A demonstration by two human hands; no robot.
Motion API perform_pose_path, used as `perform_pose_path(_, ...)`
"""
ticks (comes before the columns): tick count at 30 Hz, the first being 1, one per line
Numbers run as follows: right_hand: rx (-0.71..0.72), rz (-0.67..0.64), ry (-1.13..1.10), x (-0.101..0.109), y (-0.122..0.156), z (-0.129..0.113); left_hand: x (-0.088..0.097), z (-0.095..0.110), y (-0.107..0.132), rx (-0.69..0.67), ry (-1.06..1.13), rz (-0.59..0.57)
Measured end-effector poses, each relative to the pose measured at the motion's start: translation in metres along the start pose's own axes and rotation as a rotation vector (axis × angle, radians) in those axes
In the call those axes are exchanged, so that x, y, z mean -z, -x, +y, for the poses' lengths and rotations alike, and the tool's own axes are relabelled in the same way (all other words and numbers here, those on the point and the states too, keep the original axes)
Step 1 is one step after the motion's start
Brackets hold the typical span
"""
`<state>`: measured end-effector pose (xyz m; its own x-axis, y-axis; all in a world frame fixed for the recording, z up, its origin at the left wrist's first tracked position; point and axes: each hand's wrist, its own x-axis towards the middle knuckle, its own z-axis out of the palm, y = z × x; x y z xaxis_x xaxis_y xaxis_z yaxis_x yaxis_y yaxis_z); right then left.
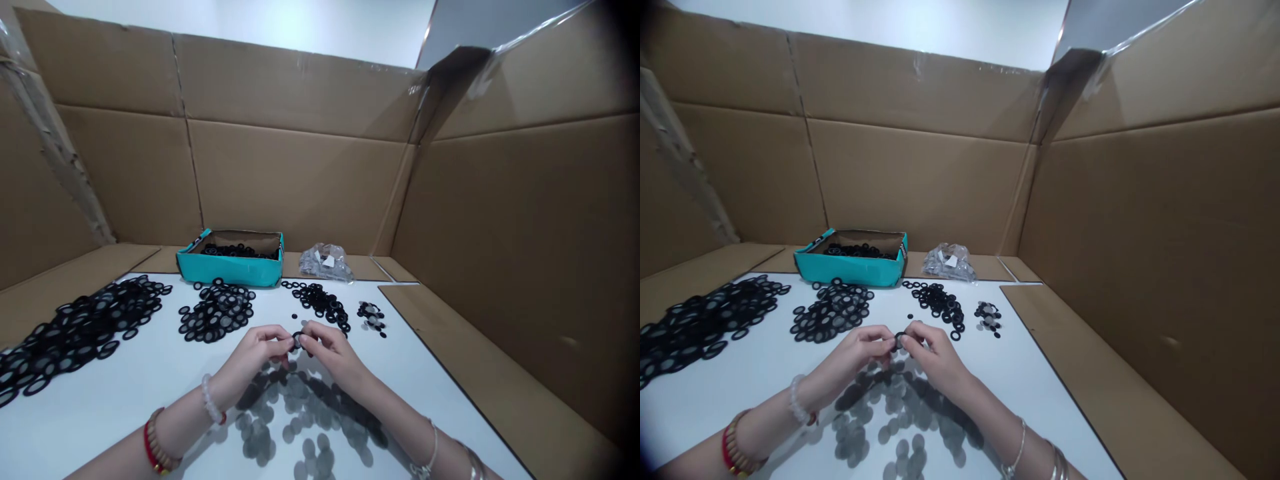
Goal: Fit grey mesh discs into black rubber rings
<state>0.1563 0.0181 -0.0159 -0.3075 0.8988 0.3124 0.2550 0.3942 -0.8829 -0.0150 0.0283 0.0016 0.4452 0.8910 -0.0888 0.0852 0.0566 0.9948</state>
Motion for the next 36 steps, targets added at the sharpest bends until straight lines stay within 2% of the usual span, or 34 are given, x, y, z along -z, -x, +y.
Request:
perform_pose_path(5,-0.007,-0.084,0.026,0.002,-0.004,0.001,0.004,-0.003,-0.007,-0.129,-0.184,0.009)
perform_pose_path(11,-0.058,-0.153,0.015,0.004,-0.005,0.006,0.007,0.005,-0.004,-0.298,-0.382,0.027)
perform_pose_path(14,-0.063,-0.141,0.024,0.002,-0.004,0.007,0.010,0.006,-0.004,-0.300,-0.446,0.028)
perform_pose_path(20,-0.059,-0.103,0.045,-0.002,-0.003,0.010,0.014,0.001,-0.008,-0.201,-0.372,-0.038)
perform_pose_path(27,-0.016,-0.158,0.034,0.001,-0.004,0.010,0.013,0.000,-0.009,-0.144,-0.243,0.017)
perform_pose_path(31,0.002,-0.163,0.072,0.001,-0.004,0.006,0.010,0.000,-0.006,-0.227,-0.299,0.013)
perform_pose_path(36,0.012,-0.065,0.049,-0.001,-0.002,0.004,0.005,-0.001,0.000,-0.356,-0.467,0.068)
